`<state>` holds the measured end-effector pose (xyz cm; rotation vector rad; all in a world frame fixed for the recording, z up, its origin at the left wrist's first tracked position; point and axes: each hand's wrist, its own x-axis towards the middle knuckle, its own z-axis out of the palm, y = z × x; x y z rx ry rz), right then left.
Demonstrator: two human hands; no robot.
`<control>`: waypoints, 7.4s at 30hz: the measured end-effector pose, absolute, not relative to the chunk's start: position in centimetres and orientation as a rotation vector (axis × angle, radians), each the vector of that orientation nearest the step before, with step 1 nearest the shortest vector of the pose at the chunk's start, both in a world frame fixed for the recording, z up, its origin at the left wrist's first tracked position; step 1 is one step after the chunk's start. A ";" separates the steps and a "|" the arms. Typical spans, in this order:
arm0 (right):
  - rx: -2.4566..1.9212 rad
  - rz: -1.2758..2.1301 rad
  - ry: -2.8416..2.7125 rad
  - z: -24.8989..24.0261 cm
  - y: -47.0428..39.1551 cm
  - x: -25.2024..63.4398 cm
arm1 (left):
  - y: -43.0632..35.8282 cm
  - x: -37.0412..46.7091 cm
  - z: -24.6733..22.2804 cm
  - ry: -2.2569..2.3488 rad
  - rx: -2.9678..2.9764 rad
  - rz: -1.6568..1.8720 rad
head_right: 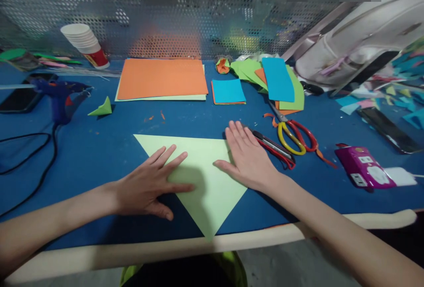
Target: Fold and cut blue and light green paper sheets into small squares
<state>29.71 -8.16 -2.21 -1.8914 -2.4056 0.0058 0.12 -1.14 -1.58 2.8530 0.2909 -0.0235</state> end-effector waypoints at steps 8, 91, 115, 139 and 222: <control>-1.413 0.335 -2.738 -2.4 -5.9 24.2 | -1.8 -0.2 -0.6 0.115 2.799 -0.144; -1.389 0.885 -1.912 0.4 -9.7 34.8 | -5.4 -1.9 -1.5 0.180 2.670 0.335; -1.411 0.917 -1.611 -0.3 -9.7 33.2 | -4.7 -2.9 -1.0 0.284 2.985 0.611; -1.281 0.760 -2.110 -0.8 -9.9 34.3 | -5.1 -2.5 -0.8 0.422 2.909 0.579; -1.500 1.298 -1.067 -0.7 -0.8 29.0 | 4.7 0.0 -0.9 1.086 0.983 0.927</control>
